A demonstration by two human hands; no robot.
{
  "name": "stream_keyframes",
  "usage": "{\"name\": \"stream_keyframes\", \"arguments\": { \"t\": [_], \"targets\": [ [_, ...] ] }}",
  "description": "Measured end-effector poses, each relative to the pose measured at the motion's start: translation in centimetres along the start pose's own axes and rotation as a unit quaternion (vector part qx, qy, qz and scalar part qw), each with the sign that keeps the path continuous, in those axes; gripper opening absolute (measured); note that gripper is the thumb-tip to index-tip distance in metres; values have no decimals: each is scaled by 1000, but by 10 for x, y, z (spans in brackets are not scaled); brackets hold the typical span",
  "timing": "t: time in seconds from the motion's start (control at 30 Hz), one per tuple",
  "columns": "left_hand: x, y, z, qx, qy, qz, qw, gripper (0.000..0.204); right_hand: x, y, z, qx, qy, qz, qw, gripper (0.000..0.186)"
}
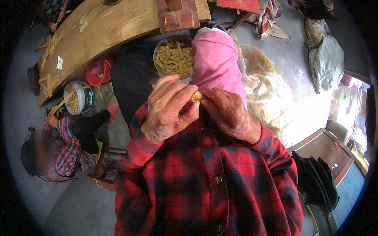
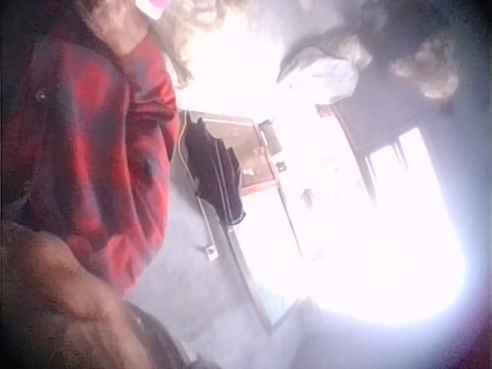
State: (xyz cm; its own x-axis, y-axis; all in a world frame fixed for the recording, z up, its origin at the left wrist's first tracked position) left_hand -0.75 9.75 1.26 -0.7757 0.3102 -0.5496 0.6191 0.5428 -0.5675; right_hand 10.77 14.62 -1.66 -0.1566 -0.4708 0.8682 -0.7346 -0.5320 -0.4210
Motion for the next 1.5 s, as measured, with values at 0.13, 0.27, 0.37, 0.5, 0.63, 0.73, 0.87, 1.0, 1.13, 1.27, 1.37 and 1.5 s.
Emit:
{"name": "stream_keyframes", "arguments": {
  "t": [0.13, 0.27, 0.37, 0.5, 0.63, 0.73, 0.87, 1.0, 1.13, 1.27, 1.37, 1.5],
  "targets": [
    [-7, -16, 4, -100, -21, -94, 990, 22, -1, -1, -1, -96, 26, -67, 993, 20],
    [-3, 3, 12, -48, -89, -14, 995, 15, -3, 0, 4, -130, 52, -79, 987, 19],
    [0, 6, 13, -49, -197, 42, 978, 13, -9, 5, 10, -132, 62, -87, 985, 20],
    [4, 10, 20, -74, -224, 83, 968, 13, -2, 8, 8, -144, 5, -82, 986, 22],
    [8, 13, 29, -75, -258, 89, 959, 13, -1, 11, 5, -105, -2, -71, 992, 22],
    [11, 13, 34, -56, -230, 51, 970, 13, -2, 13, 5, -83, -8, -71, 994, 21],
    [7, 8, 29, -43, -134, -39, 989, 16, -4, 16, 8, -65, -25, -58, 996, 18],
    [5, 3, 25, -53, -36, -71, 995, 18, -8, 15, 9, -22, 34, -106, 994, 12],
    [11, 2, 24, -44, 7, -68, 997, 19, -12, 14, 8, 18, 132, -161, 978, 8],
    [17, 1, 24, -48, 20, -100, 994, 20, -22, 20, 7, 40, 190, -182, 964, 14],
    [24, 3, 22, -27, 9, -123, 992, 22, -36, 28, 1, 72, 266, -224, 935, 20],
    [19, 1, 7, -25, -11, -134, 991, 32, -32, 24, -5, 126, 336, -283, 889, 27]
  ]
}}
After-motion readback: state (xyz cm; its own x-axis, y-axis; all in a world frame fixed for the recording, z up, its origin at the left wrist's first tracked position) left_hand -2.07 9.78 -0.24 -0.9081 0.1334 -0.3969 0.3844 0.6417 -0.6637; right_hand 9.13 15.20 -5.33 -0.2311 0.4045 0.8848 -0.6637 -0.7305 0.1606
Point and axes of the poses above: each hand's wrist, its own z-axis away from the middle knuckle, its own y-axis out of the palm, x = y × z, the point moved 7 cm from there along -z, towards the middle knuckle, and after that the axes turned 12 degrees about -x, right-handed, at the moved point
